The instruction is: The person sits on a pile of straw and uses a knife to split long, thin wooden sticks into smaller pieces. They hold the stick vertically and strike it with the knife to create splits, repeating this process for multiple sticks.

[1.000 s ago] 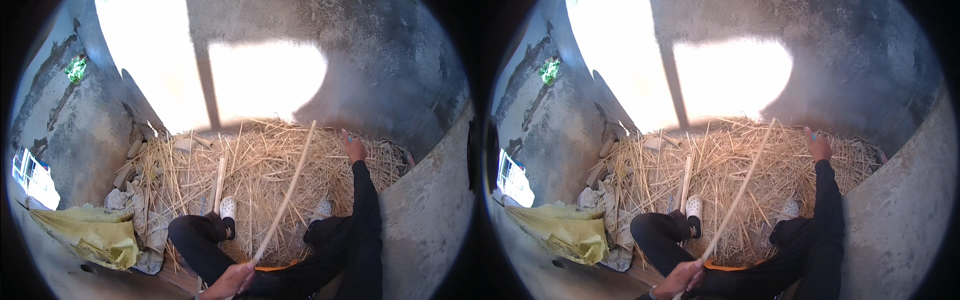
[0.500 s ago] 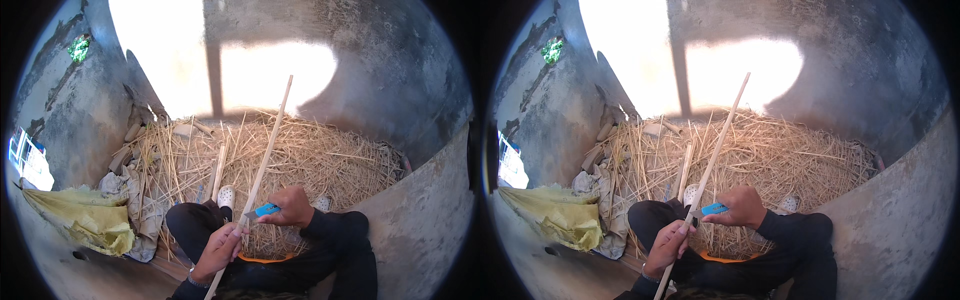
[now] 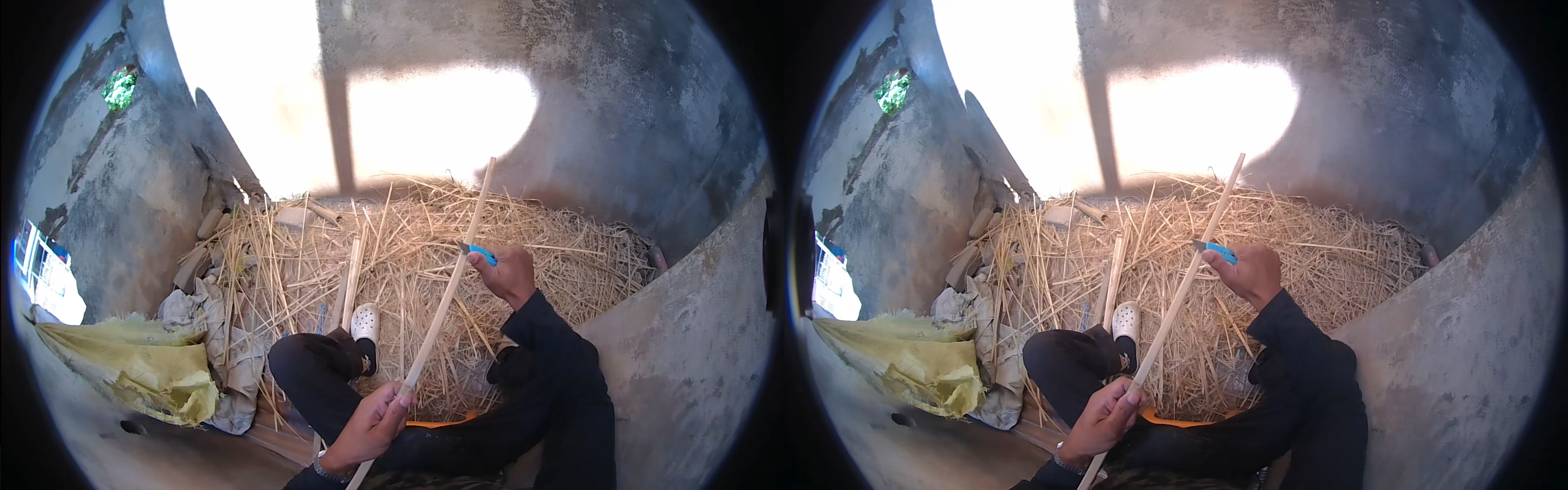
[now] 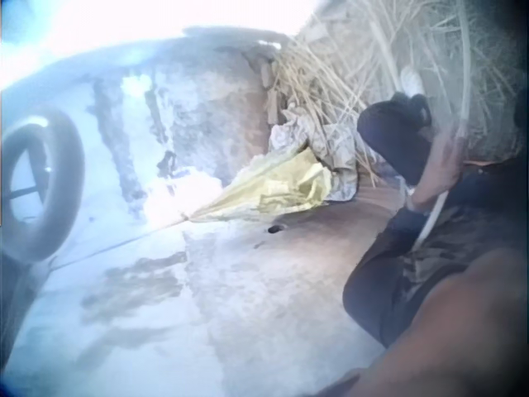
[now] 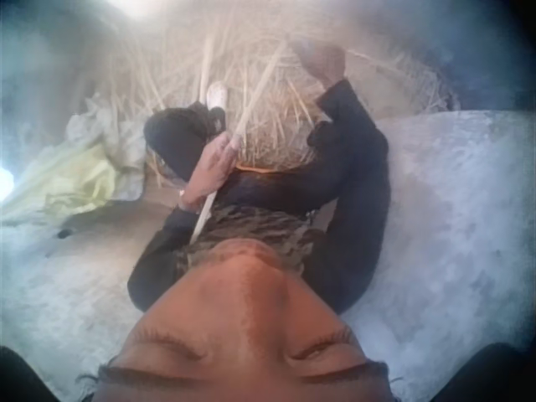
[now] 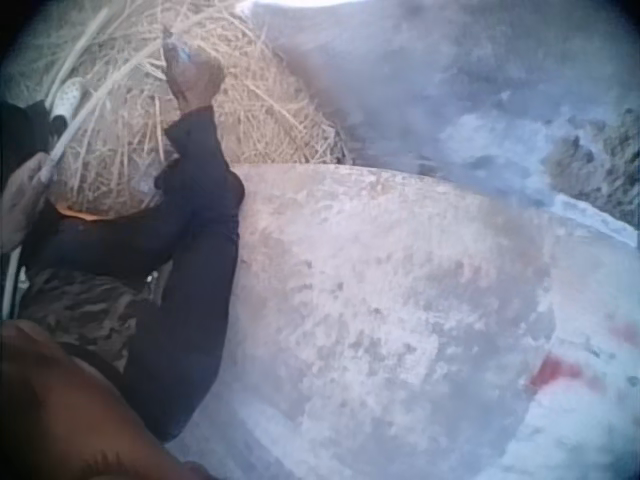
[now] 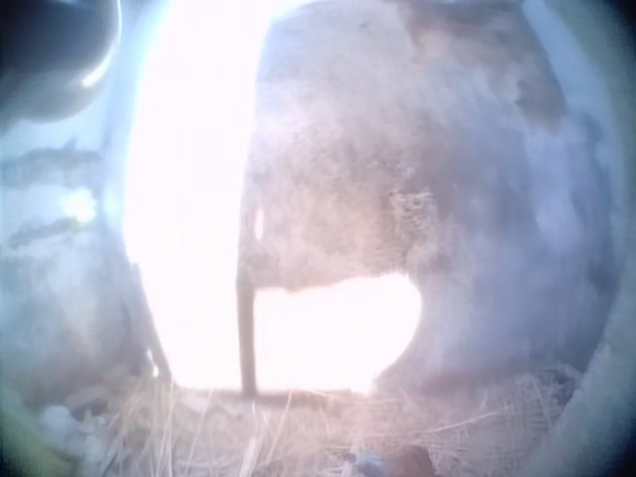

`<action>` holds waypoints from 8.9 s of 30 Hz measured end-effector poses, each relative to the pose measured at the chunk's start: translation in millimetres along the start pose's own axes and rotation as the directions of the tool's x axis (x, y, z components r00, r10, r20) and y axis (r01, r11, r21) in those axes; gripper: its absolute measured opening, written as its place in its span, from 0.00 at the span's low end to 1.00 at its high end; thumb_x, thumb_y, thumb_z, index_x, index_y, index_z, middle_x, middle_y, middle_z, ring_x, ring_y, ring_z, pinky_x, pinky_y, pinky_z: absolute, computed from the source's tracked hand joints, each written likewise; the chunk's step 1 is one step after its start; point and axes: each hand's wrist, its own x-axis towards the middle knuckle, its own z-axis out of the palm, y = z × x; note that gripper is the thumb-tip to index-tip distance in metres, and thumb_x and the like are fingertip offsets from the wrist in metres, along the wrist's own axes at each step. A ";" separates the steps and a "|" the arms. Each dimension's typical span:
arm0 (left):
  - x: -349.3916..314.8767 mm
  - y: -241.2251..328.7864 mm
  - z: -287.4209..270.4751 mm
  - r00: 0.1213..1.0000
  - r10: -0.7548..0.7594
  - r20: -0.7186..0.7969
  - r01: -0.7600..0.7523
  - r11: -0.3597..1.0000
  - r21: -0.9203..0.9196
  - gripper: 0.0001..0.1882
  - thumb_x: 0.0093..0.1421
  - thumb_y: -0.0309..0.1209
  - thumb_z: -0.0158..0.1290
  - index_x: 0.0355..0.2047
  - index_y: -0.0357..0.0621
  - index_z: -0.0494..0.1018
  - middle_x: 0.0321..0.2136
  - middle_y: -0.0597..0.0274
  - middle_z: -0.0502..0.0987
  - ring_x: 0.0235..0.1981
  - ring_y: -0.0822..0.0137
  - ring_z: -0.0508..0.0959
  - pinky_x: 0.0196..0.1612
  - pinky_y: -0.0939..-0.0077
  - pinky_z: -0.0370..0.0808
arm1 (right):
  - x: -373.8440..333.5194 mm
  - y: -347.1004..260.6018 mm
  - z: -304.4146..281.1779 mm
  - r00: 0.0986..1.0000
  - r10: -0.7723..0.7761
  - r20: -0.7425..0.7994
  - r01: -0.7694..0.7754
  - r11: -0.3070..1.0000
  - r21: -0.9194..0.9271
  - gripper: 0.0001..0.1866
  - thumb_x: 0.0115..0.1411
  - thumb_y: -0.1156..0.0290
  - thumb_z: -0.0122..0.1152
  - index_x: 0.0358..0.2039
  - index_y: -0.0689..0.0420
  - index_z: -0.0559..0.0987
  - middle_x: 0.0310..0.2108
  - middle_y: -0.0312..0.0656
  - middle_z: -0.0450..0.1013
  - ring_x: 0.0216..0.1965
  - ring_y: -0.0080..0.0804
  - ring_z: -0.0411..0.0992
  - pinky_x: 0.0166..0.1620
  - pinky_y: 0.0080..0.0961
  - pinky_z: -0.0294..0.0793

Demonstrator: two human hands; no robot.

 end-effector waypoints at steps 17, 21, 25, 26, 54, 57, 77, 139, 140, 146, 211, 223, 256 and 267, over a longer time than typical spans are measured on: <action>9.4 -6.0 -13.5 1.000 0.015 -0.020 -0.019 0.978 -0.206 0.14 0.71 0.40 0.39 0.37 0.42 0.66 0.13 0.75 0.60 0.12 0.82 0.57 0.17 0.87 0.56 | -33.6 -39.8 17.2 0.926 -0.362 0.110 0.363 0.932 0.018 0.38 0.50 0.28 0.52 0.09 0.53 0.67 0.08 0.41 0.62 0.12 0.42 0.66 0.18 0.35 0.64; 12.5 -7.3 -9.1 0.999 0.040 -0.015 -0.042 0.975 -0.217 0.14 0.71 0.40 0.39 0.37 0.42 0.65 0.13 0.75 0.59 0.12 0.83 0.56 0.16 0.88 0.55 | -18.9 -33.3 11.2 0.910 -0.414 0.035 0.415 0.906 -0.081 0.37 0.50 0.28 0.53 0.09 0.53 0.66 0.08 0.40 0.61 0.11 0.40 0.65 0.17 0.36 0.63; 2.7 -5.5 -7.3 1.000 -0.021 -0.019 0.019 0.994 -0.110 0.13 0.71 0.38 0.39 0.35 0.42 0.65 0.13 0.73 0.60 0.13 0.81 0.56 0.19 0.86 0.57 | 11.2 -0.6 -5.2 0.986 -0.158 -0.053 0.151 0.981 -0.124 0.37 0.52 0.30 0.52 0.09 0.53 0.68 0.07 0.40 0.61 0.11 0.39 0.65 0.17 0.35 0.63; 1.2 -10.2 -4.5 0.999 -0.033 0.019 0.035 0.993 -0.112 0.13 0.71 0.38 0.40 0.35 0.42 0.65 0.14 0.73 0.60 0.13 0.81 0.56 0.19 0.86 0.57 | 17.6 9.2 -16.4 0.997 -0.024 -0.070 0.015 0.992 -0.128 0.37 0.53 0.30 0.51 0.09 0.53 0.68 0.07 0.40 0.61 0.11 0.39 0.66 0.17 0.35 0.63; -1.2 -4.8 3.3 0.999 -0.050 0.009 0.050 0.997 -0.059 0.14 0.70 0.38 0.40 0.38 0.41 0.68 0.14 0.75 0.61 0.12 0.83 0.58 0.16 0.88 0.55 | 49.5 116.8 -70.5 0.932 0.217 -0.292 -0.289 0.929 -0.232 0.41 0.59 0.30 0.39 0.10 0.57 0.70 0.09 0.41 0.60 0.15 0.37 0.63 0.22 0.38 0.59; 15.6 2.7 -6.1 0.996 -0.009 -0.094 0.008 1.000 -0.011 0.14 0.70 0.39 0.41 0.37 0.40 0.68 0.13 0.74 0.62 0.12 0.83 0.58 0.16 0.89 0.55 | 20.1 13.9 -26.0 0.992 -0.101 -0.076 0.097 0.994 -0.049 0.38 0.56 0.29 0.46 0.10 0.52 0.70 0.06 0.35 0.59 0.09 0.28 0.61 0.15 0.29 0.58; 9.6 7.6 -2.0 0.997 0.044 -0.067 -0.042 0.999 0.023 0.12 0.70 0.38 0.42 0.36 0.42 0.67 0.15 0.76 0.61 0.15 0.85 0.58 0.18 0.89 0.55 | 8.2 -6.4 -8.3 0.989 -0.140 0.043 0.144 0.984 -0.101 0.36 0.53 0.29 0.50 0.12 0.52 0.74 0.07 0.39 0.64 0.11 0.36 0.68 0.17 0.33 0.65; 18.6 10.6 -3.2 0.990 0.080 -0.116 -0.079 0.997 0.012 0.14 0.69 0.39 0.43 0.37 0.41 0.69 0.13 0.76 0.61 0.12 0.84 0.57 0.16 0.88 0.53 | -36.9 -56.7 3.2 0.907 -0.393 0.150 0.397 0.918 0.005 0.37 0.52 0.29 0.52 0.10 0.54 0.73 0.07 0.43 0.65 0.11 0.40 0.69 0.17 0.34 0.67; 16.7 11.2 -2.7 0.989 0.078 -0.123 -0.077 0.997 0.010 0.14 0.69 0.39 0.43 0.37 0.41 0.69 0.13 0.76 0.61 0.12 0.84 0.57 0.16 0.88 0.53 | -31.9 -52.6 4.1 0.916 -0.391 0.090 0.395 0.918 -0.031 0.37 0.54 0.30 0.50 0.10 0.54 0.73 0.07 0.43 0.64 0.11 0.39 0.69 0.17 0.35 0.66; 13.6 4.1 -7.1 0.996 0.035 -0.077 -0.039 0.998 -0.041 0.13 0.70 0.37 0.41 0.40 0.39 0.67 0.14 0.77 0.59 0.14 0.85 0.56 0.17 0.88 0.53 | -6.3 -28.2 -3.4 0.987 -0.136 0.081 0.140 0.989 -0.047 0.37 0.52 0.29 0.51 0.12 0.53 0.73 0.08 0.41 0.64 0.12 0.39 0.68 0.19 0.35 0.65; 14.6 7.1 -8.8 0.999 -0.037 0.016 0.040 0.908 -0.417 0.15 0.71 0.38 0.37 0.35 0.41 0.66 0.08 0.73 0.58 0.07 0.79 0.54 0.19 0.84 0.58 | -25.0 -46.2 1.1 0.876 -0.458 0.150 0.465 0.885 -0.014 0.37 0.54 0.30 0.50 0.13 0.56 0.72 0.10 0.40 0.65 0.12 0.37 0.67 0.18 0.32 0.64; 3.2 3.1 5.0 0.987 -0.101 0.122 0.150 0.841 -0.519 0.14 0.71 0.40 0.36 0.34 0.45 0.62 0.10 0.75 0.57 0.10 0.80 0.54 0.20 0.85 0.56 | 8.3 -5.6 -2.9 0.992 -0.120 0.050 0.120 0.993 -0.004 0.38 0.54 0.29 0.48 0.13 0.54 0.75 0.08 0.40 0.65 0.11 0.36 0.68 0.17 0.35 0.66; -11.1 -4.7 27.4 0.901 -0.348 0.258 0.382 0.920 -0.091 0.15 0.72 0.41 0.36 0.33 0.45 0.63 0.12 0.74 0.56 0.12 0.80 0.56 0.22 0.84 0.58 | 66.8 226.2 -99.2 0.704 0.544 -0.457 -0.704 0.619 -0.348 0.40 0.56 0.29 0.41 0.28 0.56 0.82 0.23 0.51 0.76 0.29 0.49 0.76 0.32 0.46 0.72; 23.4 14.4 -10.0 0.998 0.001 -0.067 -0.010 0.991 -0.131 0.13 0.71 0.37 0.39 0.37 0.40 0.67 0.11 0.72 0.62 0.10 0.81 0.58 0.17 0.88 0.57 | 61.8 74.2 -44.4 0.978 0.163 -0.131 -0.168 0.985 -0.031 0.40 0.58 0.30 0.42 0.13 0.57 0.73 0.12 0.43 0.67 0.15 0.39 0.69 0.21 0.38 0.65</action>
